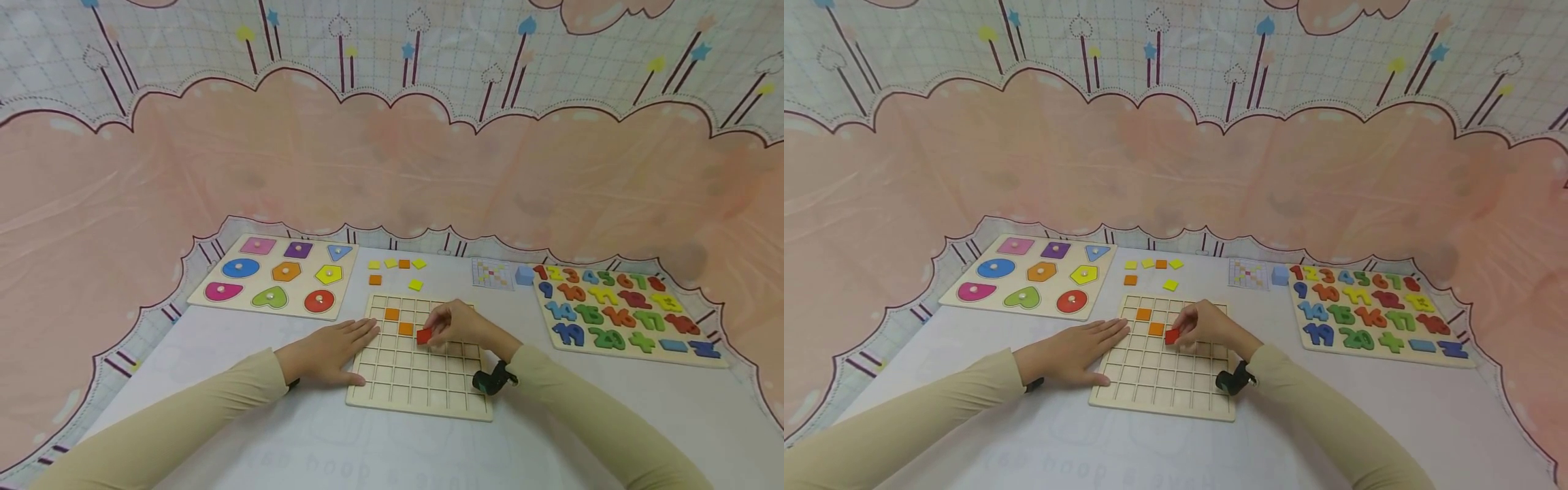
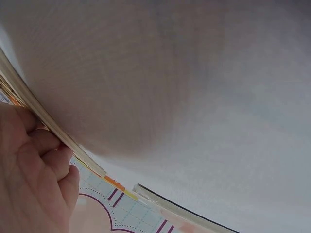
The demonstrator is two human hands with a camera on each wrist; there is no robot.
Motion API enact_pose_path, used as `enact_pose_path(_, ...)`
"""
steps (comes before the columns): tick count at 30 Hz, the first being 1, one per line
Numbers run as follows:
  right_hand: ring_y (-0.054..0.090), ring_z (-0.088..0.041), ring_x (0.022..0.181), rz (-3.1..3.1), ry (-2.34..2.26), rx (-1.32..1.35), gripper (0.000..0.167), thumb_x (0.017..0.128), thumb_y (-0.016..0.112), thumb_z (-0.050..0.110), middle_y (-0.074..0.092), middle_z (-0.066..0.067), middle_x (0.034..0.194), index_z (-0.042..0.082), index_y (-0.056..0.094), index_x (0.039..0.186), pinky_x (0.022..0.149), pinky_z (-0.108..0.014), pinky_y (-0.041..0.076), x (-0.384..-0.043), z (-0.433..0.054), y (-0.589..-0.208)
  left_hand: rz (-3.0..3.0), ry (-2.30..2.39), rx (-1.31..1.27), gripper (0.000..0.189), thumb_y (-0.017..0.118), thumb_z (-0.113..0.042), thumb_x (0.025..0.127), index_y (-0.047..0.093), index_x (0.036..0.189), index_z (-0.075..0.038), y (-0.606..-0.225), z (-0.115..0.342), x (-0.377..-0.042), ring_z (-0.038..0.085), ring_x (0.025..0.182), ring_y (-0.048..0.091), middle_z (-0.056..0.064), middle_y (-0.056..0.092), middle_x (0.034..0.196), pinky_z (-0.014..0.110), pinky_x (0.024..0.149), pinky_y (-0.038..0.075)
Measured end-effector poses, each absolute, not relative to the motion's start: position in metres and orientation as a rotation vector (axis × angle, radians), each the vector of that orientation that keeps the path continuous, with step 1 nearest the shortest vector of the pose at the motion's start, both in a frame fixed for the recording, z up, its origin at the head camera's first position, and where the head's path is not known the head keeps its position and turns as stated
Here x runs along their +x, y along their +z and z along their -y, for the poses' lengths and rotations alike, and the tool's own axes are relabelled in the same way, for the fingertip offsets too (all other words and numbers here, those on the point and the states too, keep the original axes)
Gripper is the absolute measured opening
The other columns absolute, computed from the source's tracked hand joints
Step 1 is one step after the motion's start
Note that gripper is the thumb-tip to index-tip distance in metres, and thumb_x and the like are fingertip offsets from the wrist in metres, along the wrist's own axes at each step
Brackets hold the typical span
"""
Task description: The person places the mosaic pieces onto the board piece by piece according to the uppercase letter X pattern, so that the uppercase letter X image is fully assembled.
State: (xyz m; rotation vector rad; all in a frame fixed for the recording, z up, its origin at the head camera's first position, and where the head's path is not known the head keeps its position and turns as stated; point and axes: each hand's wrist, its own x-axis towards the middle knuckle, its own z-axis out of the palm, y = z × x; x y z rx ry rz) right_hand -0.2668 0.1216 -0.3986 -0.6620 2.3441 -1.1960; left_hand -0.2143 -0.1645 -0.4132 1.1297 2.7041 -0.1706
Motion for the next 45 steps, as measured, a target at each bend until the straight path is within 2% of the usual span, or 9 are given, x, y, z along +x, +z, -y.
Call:
enact_pose_path(4,0.059,-0.008,0.066,-2.334,-1.200,-0.701,0.021,0.073,0.077,0.001,0.068,-0.008,0.079,-0.004,0.068,0.091,0.063,-0.020,0.052,-0.2661,-0.1227,-0.4024,-2.705,-0.174,1.132,0.092,0.043,-0.068,0.086,0.015,0.151,-0.010,-0.4130,0.1647,-0.2143,0.022,0.147,0.018,0.006,0.016,0.159,0.038,0.118,0.023)
enact_pose_path(16,0.056,-0.008,0.066,-2.375,-1.110,-0.664,0.018,0.072,0.079,0.005,0.066,-0.001,0.077,0.002,0.070,0.087,0.065,-0.019,0.050,-0.2684,-0.1203,-0.4069,-2.703,-0.168,1.121,0.092,0.044,-0.068,0.086,0.014,0.152,-0.011,-0.4134,0.1644,-0.2140,0.022,0.147,0.017,0.006,0.015,0.159,0.038,0.118,0.022)
enact_pose_path(25,0.056,-0.010,0.069,-2.359,-1.110,-0.658,0.020,0.071,0.080,0.006,0.066,-0.004,0.081,0.001,0.069,0.087,0.066,-0.021,0.051,-0.2653,-0.1198,-0.4027,-2.700,-0.137,1.152,0.091,0.045,-0.065,0.087,0.015,0.151,-0.007,-0.4099,0.1657,-0.2128,0.024,0.147,0.017,0.009,0.016,0.159,0.039,0.118,0.022)
enact_pose_path(45,0.055,-0.009,0.067,-2.369,-1.086,-0.654,0.018,0.071,0.079,0.003,0.064,-0.001,0.074,0.002,0.070,0.087,0.064,-0.019,0.049,-0.2678,-0.1171,-0.4039,-2.702,-0.131,1.174,0.089,0.045,-0.063,0.088,0.018,0.150,-0.006,-0.4090,0.1650,-0.2123,0.025,0.146,0.019,0.010,0.018,0.158,0.040,0.118,0.023)
